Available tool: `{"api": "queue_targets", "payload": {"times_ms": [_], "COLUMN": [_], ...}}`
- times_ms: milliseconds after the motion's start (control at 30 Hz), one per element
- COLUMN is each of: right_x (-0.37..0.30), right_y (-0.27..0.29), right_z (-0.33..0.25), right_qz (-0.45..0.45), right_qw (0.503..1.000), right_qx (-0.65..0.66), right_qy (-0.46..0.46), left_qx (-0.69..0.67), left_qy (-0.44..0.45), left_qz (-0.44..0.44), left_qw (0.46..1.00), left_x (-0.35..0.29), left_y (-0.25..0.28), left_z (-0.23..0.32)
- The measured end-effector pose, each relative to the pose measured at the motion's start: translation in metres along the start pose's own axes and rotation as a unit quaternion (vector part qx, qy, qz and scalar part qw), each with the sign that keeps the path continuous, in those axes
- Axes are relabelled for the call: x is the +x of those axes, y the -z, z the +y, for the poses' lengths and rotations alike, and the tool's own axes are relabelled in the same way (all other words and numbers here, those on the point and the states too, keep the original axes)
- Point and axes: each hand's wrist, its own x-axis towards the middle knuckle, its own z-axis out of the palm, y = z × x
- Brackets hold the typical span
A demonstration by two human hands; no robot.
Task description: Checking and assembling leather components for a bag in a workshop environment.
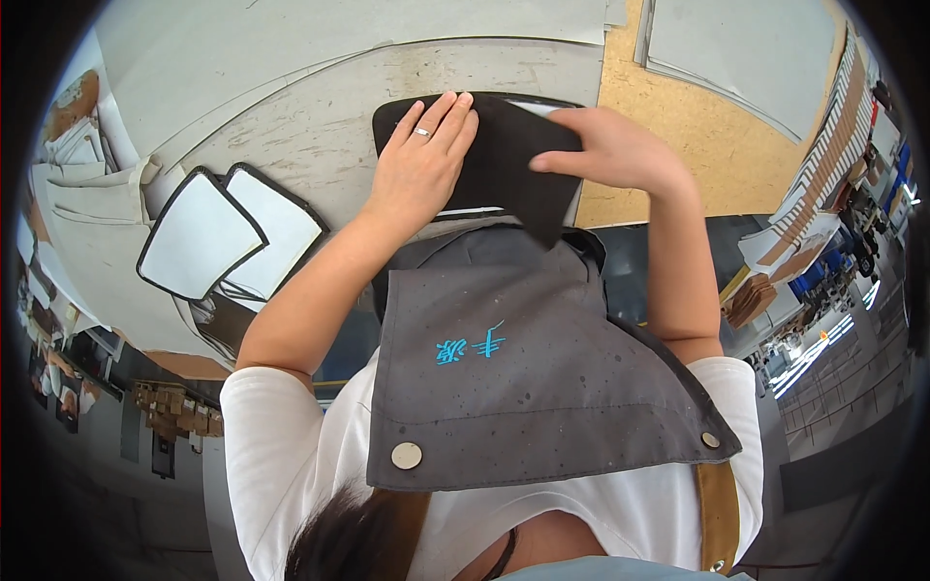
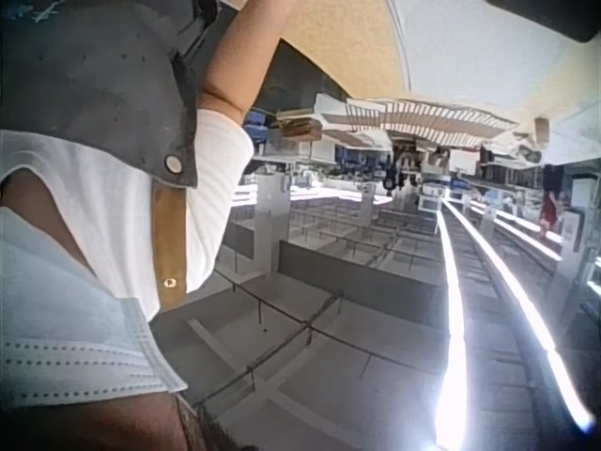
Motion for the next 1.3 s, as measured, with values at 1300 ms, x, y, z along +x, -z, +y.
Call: {"api": "queue_targets", "payload": {"times_ms": [1300], "right_x": [0.03], "right_y": [-0.088], "right_z": [0.068], "right_qz": [0.437], "right_qw": [0.864], "right_qx": [0.233], "right_qy": [0.089], "left_qx": [-0.037], "left_qy": [-0.109], "left_qz": [-0.056], "left_qw": [0.992], "left_x": [0.042], "left_y": [-0.006], "left_z": [0.028]}}
